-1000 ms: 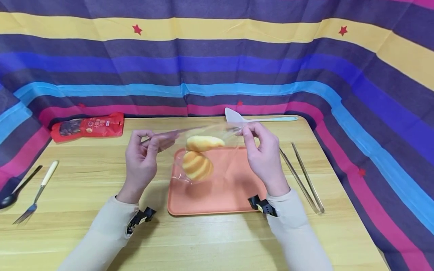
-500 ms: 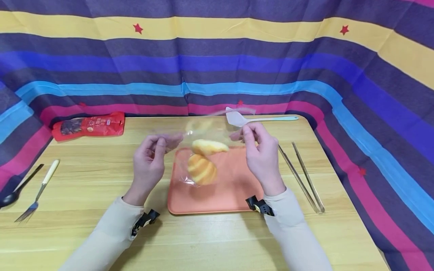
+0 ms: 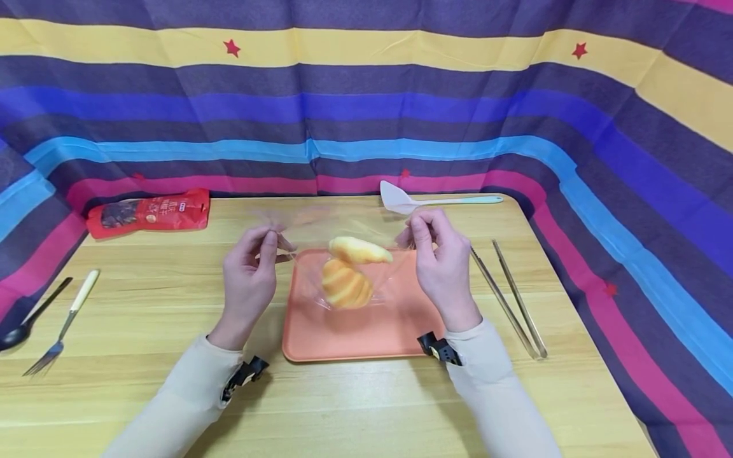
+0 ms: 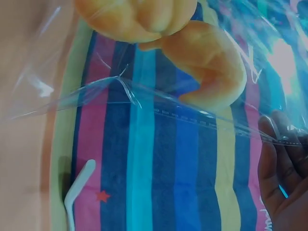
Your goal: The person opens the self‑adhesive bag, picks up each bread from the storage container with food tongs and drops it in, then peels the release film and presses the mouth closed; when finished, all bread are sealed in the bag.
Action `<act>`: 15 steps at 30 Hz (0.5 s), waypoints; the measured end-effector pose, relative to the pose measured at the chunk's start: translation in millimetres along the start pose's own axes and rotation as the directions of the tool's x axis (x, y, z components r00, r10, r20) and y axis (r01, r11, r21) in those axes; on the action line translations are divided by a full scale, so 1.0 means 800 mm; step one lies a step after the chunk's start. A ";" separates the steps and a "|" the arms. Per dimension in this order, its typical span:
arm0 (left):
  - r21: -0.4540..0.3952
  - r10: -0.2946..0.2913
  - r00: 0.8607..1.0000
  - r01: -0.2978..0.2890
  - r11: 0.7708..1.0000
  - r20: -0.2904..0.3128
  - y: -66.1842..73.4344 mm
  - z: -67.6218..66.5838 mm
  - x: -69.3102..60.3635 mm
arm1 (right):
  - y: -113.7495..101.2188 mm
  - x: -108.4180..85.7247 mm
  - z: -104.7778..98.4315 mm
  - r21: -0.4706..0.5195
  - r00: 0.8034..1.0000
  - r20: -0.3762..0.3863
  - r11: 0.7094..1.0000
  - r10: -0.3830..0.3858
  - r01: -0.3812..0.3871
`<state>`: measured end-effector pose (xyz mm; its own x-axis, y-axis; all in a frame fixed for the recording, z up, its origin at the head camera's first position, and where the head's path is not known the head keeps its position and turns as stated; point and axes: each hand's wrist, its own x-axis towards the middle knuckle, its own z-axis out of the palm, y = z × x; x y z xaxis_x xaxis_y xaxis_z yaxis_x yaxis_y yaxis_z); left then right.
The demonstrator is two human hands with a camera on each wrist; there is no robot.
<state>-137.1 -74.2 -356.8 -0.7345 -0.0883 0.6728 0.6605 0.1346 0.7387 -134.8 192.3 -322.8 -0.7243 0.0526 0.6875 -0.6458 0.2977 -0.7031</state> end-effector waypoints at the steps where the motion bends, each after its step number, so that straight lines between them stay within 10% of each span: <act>1: 0.002 0.005 1.000 -0.005 1.000 -0.002 -0.001 0.000 0.000 | 0.002 -0.001 0.001 -0.005 1.000 0.012 1.000 0.007 -0.007; 15: 0.059 0.056 0.994 -0.061 0.996 0.096 -0.021 -0.002 -0.009 | 0.017 -0.013 0.005 -0.145 0.961 0.226 0.981 0.162 -0.132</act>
<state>-142.8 -77.6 -374.4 -0.7082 0.0142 0.7059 0.6940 0.1975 0.6923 -137.1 191.9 -340.6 -0.8551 -0.1161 0.5053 -0.5028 0.4234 -0.7536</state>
